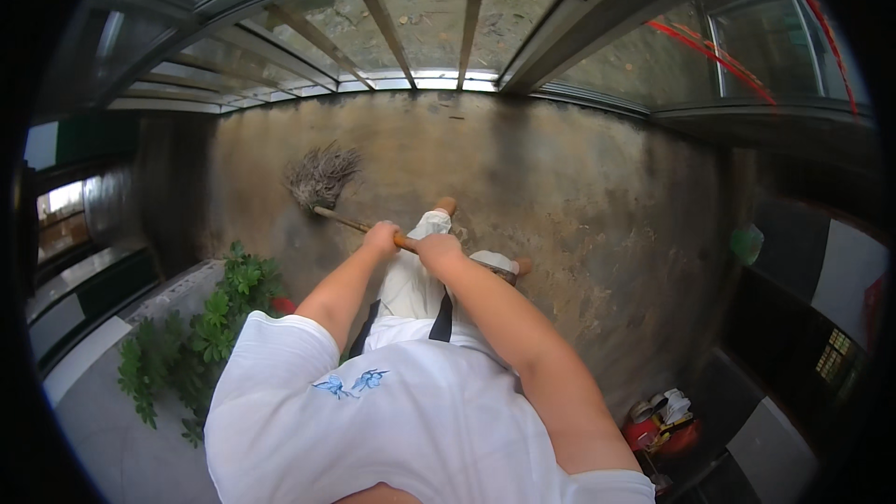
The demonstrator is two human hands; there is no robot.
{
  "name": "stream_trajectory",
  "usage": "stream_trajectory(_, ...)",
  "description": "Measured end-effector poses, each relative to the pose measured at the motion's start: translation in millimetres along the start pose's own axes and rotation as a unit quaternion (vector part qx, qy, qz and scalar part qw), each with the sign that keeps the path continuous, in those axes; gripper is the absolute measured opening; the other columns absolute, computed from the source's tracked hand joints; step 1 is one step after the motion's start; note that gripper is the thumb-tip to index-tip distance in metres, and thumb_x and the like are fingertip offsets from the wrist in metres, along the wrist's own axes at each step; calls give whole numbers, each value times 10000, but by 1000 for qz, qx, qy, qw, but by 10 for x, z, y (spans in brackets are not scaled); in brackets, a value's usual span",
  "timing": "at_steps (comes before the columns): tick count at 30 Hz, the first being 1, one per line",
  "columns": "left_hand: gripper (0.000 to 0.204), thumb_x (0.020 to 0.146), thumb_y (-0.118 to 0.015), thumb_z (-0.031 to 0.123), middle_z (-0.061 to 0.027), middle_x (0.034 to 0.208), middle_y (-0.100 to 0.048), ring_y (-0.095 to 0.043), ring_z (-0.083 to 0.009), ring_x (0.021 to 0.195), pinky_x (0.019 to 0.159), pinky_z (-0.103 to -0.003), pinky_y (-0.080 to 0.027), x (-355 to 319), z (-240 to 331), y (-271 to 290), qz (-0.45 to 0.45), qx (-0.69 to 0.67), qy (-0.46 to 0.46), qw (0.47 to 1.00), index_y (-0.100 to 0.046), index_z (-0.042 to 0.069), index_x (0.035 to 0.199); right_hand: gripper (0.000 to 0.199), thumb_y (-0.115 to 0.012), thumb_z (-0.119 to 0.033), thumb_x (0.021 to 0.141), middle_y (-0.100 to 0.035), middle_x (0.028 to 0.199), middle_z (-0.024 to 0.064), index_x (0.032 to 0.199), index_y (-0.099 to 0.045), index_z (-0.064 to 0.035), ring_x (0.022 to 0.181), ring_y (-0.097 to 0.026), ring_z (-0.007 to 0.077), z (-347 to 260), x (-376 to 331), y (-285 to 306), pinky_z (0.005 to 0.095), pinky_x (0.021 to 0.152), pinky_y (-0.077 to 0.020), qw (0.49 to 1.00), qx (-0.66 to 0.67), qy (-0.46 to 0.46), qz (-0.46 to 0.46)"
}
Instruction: The person mops a concrete floor in a semi-outdoor area and then enters a tiled bathroom to continue mopping. They use a traditional string mop to clean the floor surfaces, moving around obstacles like buckets and plants.
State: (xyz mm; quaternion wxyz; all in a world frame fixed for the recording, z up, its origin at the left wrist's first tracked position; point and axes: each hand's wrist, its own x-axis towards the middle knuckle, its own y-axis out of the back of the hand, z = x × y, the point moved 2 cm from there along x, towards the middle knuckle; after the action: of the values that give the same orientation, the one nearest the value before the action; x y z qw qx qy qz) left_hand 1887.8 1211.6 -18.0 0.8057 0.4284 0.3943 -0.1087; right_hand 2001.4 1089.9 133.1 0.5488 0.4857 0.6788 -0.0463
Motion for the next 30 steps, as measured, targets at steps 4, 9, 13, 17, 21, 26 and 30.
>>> stream_trajectory(4,233,619,-689,159,-74,960,-598,-546,-265,967,805,-373,-472,88,503,-102,-5,1,-12,1000,-644,143,847,496,-442,-99,846,-637,905,67,1229,-453,-414,844,-638,237,407,-255,-134,358,656,-502,999,-17,-22,36)
stream_trajectory(9,229,619,-684,156,-97,942,-606,-568,-305,896,772,-393,-475,303,1319,-377,-16,15,-88,996,-642,128,842,386,-431,-192,882,-635,912,62,1183,-495,-424,843,-636,236,1090,-761,-429,358,666,-498,994,9,-88,63)
stream_trajectory(13,236,600,-720,181,-124,887,-616,-577,-311,868,763,-399,-472,486,2040,-721,37,33,-178,983,-638,98,805,332,-446,-245,889,-636,966,47,1161,-512,-424,876,-634,236,1634,-1407,-650,348,683,-498,985,46,-148,70)
stream_trajectory(17,257,612,-727,232,-131,890,-609,-571,-312,866,754,-399,-467,590,2984,-1059,13,99,-246,964,-649,96,817,328,-446,-257,887,-631,992,42,1162,-511,-423,905,-627,234,2279,-1884,-1123,345,706,-495,965,108,-219,96)
stream_trajectory(21,259,627,-719,288,-134,881,-607,-565,-307,855,738,-399,-461,536,4010,-1553,-40,158,-307,938,-658,108,804,291,-439,-285,896,-628,1016,43,1160,-531,-367,911,-626,233,2782,-2749,-1699,338,729,-493,925,218,-283,127)
stream_trajectory(26,207,658,-665,231,-121,907,-600,-556,-302,901,763,-388,-463,206,5081,-2396,-103,244,-394,880,-661,121,833,316,-438,-243,906,-627,1015,69,1188,-521,-359,900,-627,242,3071,-3762,-2525,336,721,-495,834,373,-377,153)
stream_trajectory(30,178,718,-589,145,-89,966,-587,-534,-278,986,806,-359,-468,-84,5590,-2756,-153,308,-435,832,-661,156,880,326,-354,-319,938,-626,911,116,1239,-476,-351,803,-619,292,3019,-4161,-3009,388,690,-483,758,482,-400,182)
